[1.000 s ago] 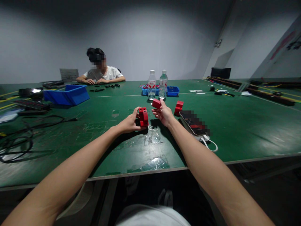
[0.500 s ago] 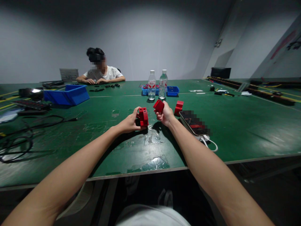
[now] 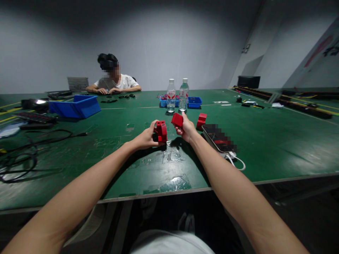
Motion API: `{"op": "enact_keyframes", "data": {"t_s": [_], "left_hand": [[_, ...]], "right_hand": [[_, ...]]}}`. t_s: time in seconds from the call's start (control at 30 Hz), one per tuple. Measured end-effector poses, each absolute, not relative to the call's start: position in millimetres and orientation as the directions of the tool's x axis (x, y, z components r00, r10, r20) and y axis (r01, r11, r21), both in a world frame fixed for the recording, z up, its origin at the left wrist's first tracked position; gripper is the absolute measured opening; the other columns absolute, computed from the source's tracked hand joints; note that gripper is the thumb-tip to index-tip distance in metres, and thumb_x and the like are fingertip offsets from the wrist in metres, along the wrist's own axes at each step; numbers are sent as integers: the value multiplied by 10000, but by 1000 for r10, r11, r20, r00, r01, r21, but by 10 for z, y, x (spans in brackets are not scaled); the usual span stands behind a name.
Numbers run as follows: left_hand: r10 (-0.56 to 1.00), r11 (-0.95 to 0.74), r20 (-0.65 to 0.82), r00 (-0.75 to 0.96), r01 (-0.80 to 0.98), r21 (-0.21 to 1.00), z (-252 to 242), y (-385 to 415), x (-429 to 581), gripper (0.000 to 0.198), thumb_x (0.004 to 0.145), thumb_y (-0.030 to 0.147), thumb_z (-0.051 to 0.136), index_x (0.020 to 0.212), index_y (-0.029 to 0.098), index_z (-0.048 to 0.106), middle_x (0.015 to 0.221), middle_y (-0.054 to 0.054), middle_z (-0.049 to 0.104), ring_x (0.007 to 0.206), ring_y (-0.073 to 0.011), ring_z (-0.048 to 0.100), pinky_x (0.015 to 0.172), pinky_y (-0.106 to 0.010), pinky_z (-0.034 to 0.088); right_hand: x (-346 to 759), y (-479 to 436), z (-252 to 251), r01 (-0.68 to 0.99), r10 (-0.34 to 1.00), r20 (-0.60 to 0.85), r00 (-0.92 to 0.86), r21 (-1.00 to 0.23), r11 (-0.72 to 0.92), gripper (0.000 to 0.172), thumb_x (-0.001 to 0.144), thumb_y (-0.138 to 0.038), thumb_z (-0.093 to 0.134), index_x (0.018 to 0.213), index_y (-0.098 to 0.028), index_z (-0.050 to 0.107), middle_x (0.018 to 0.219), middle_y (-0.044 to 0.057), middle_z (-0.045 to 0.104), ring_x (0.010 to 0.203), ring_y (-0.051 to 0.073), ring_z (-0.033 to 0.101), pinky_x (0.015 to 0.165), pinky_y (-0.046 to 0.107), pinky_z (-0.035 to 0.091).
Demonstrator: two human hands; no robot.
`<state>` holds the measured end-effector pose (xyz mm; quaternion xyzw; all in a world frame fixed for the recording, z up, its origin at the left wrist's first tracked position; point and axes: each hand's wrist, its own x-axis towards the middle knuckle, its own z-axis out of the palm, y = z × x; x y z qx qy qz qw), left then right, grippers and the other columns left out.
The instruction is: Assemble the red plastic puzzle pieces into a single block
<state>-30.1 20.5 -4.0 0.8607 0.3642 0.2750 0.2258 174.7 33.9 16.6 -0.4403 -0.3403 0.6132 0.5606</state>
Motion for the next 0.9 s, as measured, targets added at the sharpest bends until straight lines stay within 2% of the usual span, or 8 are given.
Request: {"op": "enact_keyframes", "data": {"t_s": [0.1, 0.2, 0.37, 0.53, 0.67, 0.77, 0.9], "left_hand": [[750, -634, 312, 583, 502, 588, -32, 198, -297, 945, 672, 443, 726, 1383, 187, 159, 1195, -158, 590, 1069, -277, 611, 938, -455, 470], [752, -632, 307, 584, 504, 589, -25, 188, -295, 948, 671, 450, 726, 1384, 187, 160, 1204, -157, 587, 1074, -278, 611, 942, -450, 470], [752, -634, 315, 579, 503, 588, -32, 184, -298, 949, 673, 441, 722, 1394, 198, 154, 1202, -150, 593, 1077, -276, 614, 940, -447, 474], [753, -635, 331, 569, 498, 590, -48, 198, -299, 979, 657, 441, 732, 1403, 197, 145, 1183, -151, 601, 1060, -275, 621, 932, -446, 477], [754, -630, 325, 571, 490, 603, -38, 195, -294, 972, 658, 443, 729, 1398, 182, 156, 1200, -162, 590, 1072, -277, 612, 932, -446, 475], [757, -629, 319, 570, 505, 592, -30, 191, -293, 970, 655, 451, 727, 1398, 185, 162, 1203, -153, 588, 1059, -275, 616, 932, -446, 474], [809, -581, 292, 511, 617, 531, -39, 192, -291, 999, 642, 499, 727, 1407, 170, 175, 1196, -155, 584, 1046, -299, 616, 930, -468, 468]], "right_hand": [[1754, 333, 178, -379, 988, -148, -46, -913, -154, 527, 897, -614, 392, 777, -141, 592, 488, 40, 582, 347, 73, 444, 307, 159, 251], [1752, 325, 183, -373, 991, -128, -47, -918, -137, 431, 893, -542, 469, 819, -142, 610, 586, 53, 642, 402, 78, 517, 353, 166, 310], [1737, 331, 148, -368, 998, -56, -32, -928, -64, 299, 760, -459, 682, 839, -175, 631, 730, 25, 679, 568, 112, 639, 457, 191, 358], [1740, 353, 87, -380, 999, 30, -43, -925, 11, 319, 599, -364, 801, 815, -178, 658, 743, -6, 684, 661, 109, 622, 602, 219, 372], [1741, 360, 74, -384, 995, 65, -75, -923, 31, 333, 556, -317, 816, 818, -168, 675, 792, 6, 699, 726, 114, 608, 694, 243, 379], [1733, 341, 93, -360, 993, 80, -82, -932, 46, 348, 559, -292, 813, 853, -173, 671, 852, 12, 706, 755, 116, 608, 704, 247, 379], [1708, 299, 119, -360, 984, 146, -99, -928, 101, 446, 523, -223, 834, 923, -187, 640, 874, 9, 701, 745, 114, 610, 637, 219, 386]]}}
